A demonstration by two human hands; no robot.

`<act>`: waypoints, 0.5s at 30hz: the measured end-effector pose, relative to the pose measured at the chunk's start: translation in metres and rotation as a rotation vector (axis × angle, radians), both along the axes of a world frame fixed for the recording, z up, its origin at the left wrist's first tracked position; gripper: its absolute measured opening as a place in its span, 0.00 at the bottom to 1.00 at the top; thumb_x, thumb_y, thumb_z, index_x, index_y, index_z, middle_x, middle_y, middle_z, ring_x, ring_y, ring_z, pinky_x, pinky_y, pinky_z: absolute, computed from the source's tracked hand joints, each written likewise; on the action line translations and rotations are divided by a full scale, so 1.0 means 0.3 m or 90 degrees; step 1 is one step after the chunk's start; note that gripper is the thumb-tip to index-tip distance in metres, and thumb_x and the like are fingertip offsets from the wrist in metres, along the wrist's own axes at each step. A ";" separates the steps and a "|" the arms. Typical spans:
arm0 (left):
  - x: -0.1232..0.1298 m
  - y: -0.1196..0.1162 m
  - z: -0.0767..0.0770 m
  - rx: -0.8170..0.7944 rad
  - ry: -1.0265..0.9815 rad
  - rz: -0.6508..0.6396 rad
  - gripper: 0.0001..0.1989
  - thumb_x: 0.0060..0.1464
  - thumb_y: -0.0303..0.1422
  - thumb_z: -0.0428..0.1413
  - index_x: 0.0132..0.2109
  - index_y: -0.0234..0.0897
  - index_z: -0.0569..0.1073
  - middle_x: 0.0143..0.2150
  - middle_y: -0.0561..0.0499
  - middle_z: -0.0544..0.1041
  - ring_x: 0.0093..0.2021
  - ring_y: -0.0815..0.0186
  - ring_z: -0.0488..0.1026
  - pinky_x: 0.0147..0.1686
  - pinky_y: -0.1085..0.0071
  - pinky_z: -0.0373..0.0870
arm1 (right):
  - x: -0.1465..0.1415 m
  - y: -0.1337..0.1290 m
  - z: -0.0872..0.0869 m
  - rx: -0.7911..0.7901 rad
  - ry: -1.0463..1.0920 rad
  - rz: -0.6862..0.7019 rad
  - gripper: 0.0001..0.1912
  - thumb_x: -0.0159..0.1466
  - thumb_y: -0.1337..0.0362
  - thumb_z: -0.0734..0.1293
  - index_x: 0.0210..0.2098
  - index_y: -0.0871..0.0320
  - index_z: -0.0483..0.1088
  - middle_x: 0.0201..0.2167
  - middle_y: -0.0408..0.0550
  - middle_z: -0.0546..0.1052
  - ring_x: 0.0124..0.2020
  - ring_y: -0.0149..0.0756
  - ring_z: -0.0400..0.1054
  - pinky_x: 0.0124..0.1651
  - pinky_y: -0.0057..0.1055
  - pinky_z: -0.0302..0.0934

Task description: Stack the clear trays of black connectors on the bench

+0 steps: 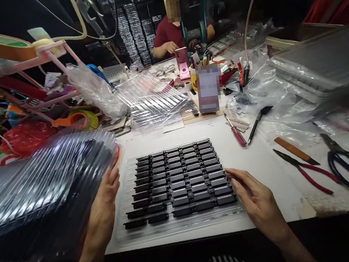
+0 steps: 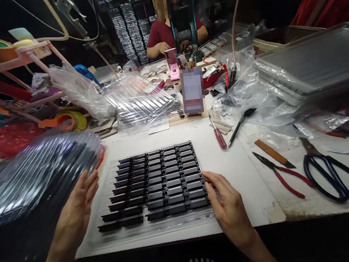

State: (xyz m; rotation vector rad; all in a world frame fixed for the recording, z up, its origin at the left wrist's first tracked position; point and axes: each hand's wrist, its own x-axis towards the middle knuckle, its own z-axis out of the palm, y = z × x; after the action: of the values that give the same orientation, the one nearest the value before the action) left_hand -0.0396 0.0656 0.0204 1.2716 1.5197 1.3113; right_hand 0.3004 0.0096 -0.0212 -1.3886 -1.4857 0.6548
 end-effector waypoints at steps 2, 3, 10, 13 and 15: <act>0.018 -0.056 -0.016 -0.020 -0.061 0.001 0.28 0.59 0.44 0.49 0.65 0.50 0.55 0.66 0.51 0.60 0.65 0.58 0.56 0.65 0.58 0.48 | 0.000 0.000 -0.001 0.004 0.001 0.001 0.14 0.69 0.63 0.58 0.52 0.52 0.67 0.48 0.47 0.71 0.50 0.39 0.66 0.54 0.35 0.62; 0.033 -0.074 -0.024 -0.025 -0.075 -0.006 0.28 0.59 0.44 0.49 0.65 0.51 0.54 0.66 0.51 0.59 0.65 0.59 0.54 0.65 0.59 0.47 | 0.000 0.000 -0.002 0.007 0.003 0.002 0.14 0.69 0.63 0.58 0.52 0.53 0.67 0.48 0.47 0.71 0.50 0.39 0.66 0.53 0.35 0.62; 0.087 -0.083 -0.019 -0.042 -0.144 -0.060 0.30 0.58 0.45 0.51 0.65 0.51 0.53 0.66 0.51 0.59 0.66 0.60 0.53 0.66 0.59 0.43 | -0.003 -0.001 0.004 0.012 0.013 -0.011 0.13 0.69 0.62 0.58 0.51 0.53 0.68 0.47 0.47 0.72 0.49 0.40 0.66 0.54 0.38 0.62; 0.030 -0.074 0.002 -0.010 -0.129 0.043 0.26 0.58 0.45 0.51 0.62 0.48 0.61 0.63 0.50 0.64 0.64 0.60 0.57 0.64 0.61 0.50 | 0.009 0.003 0.007 -0.005 0.014 -0.002 0.14 0.69 0.60 0.58 0.50 0.54 0.68 0.47 0.48 0.73 0.49 0.41 0.67 0.52 0.39 0.63; -0.018 -0.066 0.003 -0.027 -0.086 0.094 0.25 0.56 0.45 0.53 0.59 0.47 0.65 0.60 0.50 0.68 0.60 0.60 0.63 0.62 0.61 0.56 | 0.026 0.007 0.007 -0.033 0.032 0.011 0.14 0.68 0.58 0.59 0.50 0.54 0.69 0.47 0.49 0.73 0.48 0.42 0.68 0.52 0.40 0.64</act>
State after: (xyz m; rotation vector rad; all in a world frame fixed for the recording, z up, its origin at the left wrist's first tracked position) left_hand -0.0450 0.0457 0.0214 1.0392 1.5612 1.4216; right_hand 0.3083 0.0116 -0.0192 -1.3896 -1.4514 0.7399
